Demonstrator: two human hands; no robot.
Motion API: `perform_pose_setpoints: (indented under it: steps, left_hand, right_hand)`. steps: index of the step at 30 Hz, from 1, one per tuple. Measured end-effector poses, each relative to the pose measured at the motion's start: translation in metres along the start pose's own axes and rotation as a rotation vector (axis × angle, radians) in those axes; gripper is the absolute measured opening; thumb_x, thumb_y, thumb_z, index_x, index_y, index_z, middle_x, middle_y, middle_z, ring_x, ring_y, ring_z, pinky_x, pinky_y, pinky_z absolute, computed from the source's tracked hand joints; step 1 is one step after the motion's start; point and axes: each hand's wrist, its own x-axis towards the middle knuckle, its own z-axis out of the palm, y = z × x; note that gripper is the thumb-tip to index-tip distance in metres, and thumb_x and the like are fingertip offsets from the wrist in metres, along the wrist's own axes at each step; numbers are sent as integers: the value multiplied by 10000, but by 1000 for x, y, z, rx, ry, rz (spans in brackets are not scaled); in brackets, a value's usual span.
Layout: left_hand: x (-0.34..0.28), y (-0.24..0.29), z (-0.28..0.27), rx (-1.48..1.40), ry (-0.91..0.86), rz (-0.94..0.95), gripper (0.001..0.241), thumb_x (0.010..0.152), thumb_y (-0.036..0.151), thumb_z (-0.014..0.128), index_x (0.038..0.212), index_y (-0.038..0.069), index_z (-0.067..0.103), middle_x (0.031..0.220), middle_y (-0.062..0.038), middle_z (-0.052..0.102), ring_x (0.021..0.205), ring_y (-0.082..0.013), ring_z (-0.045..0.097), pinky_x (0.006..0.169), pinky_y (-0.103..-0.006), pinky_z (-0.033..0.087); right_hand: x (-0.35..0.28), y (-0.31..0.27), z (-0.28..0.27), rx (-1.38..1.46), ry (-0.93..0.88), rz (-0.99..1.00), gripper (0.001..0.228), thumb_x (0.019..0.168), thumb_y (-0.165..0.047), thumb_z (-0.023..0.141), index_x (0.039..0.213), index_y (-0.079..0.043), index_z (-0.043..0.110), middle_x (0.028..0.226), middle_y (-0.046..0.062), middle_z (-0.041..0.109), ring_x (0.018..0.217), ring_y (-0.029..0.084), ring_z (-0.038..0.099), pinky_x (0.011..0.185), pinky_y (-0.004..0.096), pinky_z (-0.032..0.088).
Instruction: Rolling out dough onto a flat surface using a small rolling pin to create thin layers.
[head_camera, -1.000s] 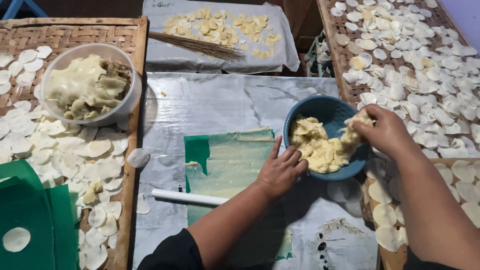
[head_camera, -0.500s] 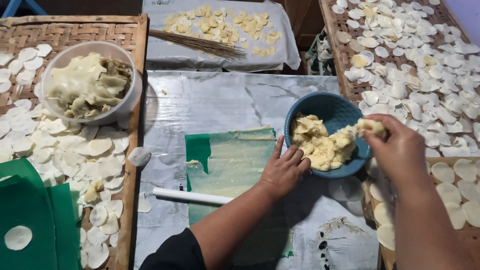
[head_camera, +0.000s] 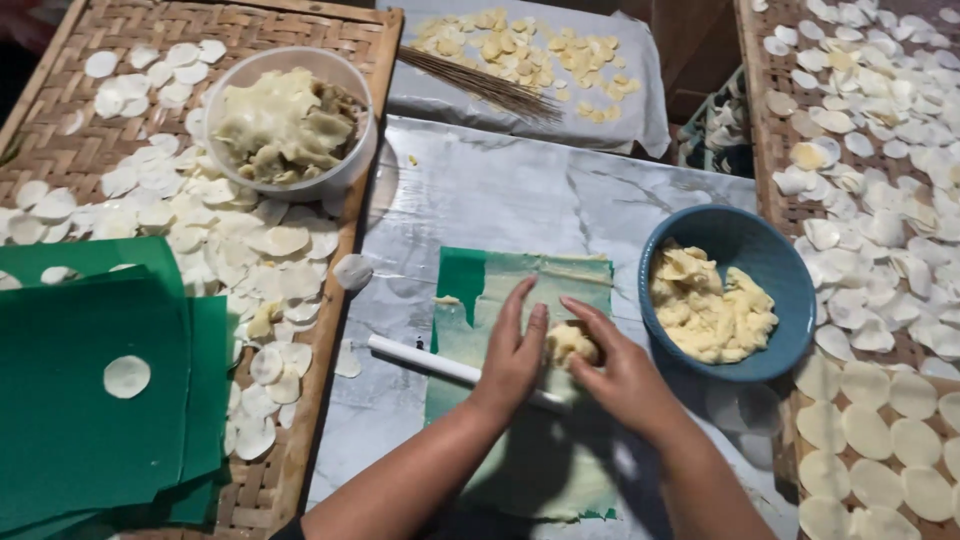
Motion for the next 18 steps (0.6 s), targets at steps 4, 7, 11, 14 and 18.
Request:
perform_pose_setpoints:
  steps: [4,7,11,14,18]
  left_hand:
    - [-2,-26,-74,473,159,202,458,1024,206,604,1446,49,523,1451,-245,535,1395,-464,462,1175,-597,302]
    - [-12,-34,-107,656,204,109,412,1053,205,527,1433,49,528,1443,-253,532,1407,-482,436,1161,-649,267]
    - [-12,-51,-121,689,160,61,413,1072,212,458,1465,96,508,1516,-228,486,1458,-454,371,1172,-631,264]
    - [-13,-58,-129,666,159,58,430,1076,241,455,1482,106,496,1551,-223,459,1483,-445,338,1186,-614,252]
    - [-3,-62,-133,661,179,92,438,1089,265,434,1487,89,488,1557,-240,447,1488,-457,325,1195,-613,237]
  right_hand:
    - [35,6,65,-83,-13,-69,747,805,-34,714,1504,-194,505,1406,108,656,1224,382,640,1054,574,486]
    - [61,10,108,-446,87,-307,533,902,-169,672,1426,-192,584,1424,33,645,1206,276,665,1167,672,242]
    - [80,6,139,-780,-181,-171,677,947,-115,468,1599,-75,292,1659,163,303,1554,329,219,1162,759,-44]
    - [85,19,136,-597,-294,-123,845,876,-220,495,1643,-101,161,1707,186,130,1572,379,82,1159,764,-23]
    - [68,-19,95,45,-125,-299,754,787,-18,546,1532,-26,429,1631,198,380,1503,459,276,1196,638,234]
